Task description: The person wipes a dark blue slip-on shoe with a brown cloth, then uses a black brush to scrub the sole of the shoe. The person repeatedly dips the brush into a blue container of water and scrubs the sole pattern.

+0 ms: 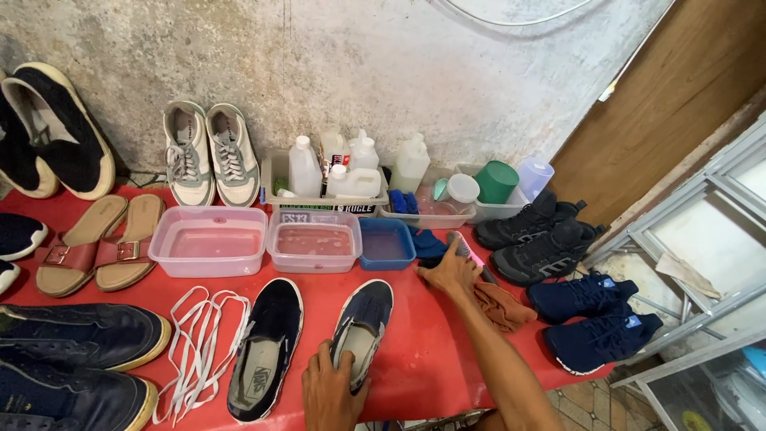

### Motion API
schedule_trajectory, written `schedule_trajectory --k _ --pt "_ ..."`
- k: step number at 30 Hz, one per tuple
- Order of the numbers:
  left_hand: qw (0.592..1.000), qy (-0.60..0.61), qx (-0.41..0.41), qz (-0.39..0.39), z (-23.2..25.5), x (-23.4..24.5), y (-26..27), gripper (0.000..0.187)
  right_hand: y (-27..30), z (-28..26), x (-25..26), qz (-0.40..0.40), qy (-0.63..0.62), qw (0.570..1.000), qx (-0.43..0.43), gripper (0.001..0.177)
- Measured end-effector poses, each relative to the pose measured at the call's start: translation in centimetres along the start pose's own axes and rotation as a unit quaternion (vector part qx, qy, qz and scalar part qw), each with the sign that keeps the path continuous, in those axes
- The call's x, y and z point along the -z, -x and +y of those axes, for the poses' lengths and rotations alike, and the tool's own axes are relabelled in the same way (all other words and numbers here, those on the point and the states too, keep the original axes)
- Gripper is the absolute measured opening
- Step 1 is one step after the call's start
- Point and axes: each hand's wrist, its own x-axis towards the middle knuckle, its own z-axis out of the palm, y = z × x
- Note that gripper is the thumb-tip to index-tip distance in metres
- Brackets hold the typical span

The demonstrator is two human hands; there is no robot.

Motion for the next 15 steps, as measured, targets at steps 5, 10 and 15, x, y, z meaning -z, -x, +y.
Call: schedule_trajectory --k 5,10,15 --pt "1.0 0.027 -0.01 0.002 0.2 0.9 0.3 0.052 1.2 -0.4 0.8 0.17 -0.116 0.978 0.031 0.104" --pt "0.999 0.025 -0.024 0.013 0.1 0.9 0.5 0.05 4.5 2.1 1.7 0.263 -0.182 0.943 0.095 0.121" --pt "1.0 0.021 -0.014 0.012 0.3 0.6 0.4 0.047 9.5 5.8 1.8 0.209 -0.181 0.95 0.141 0.12"
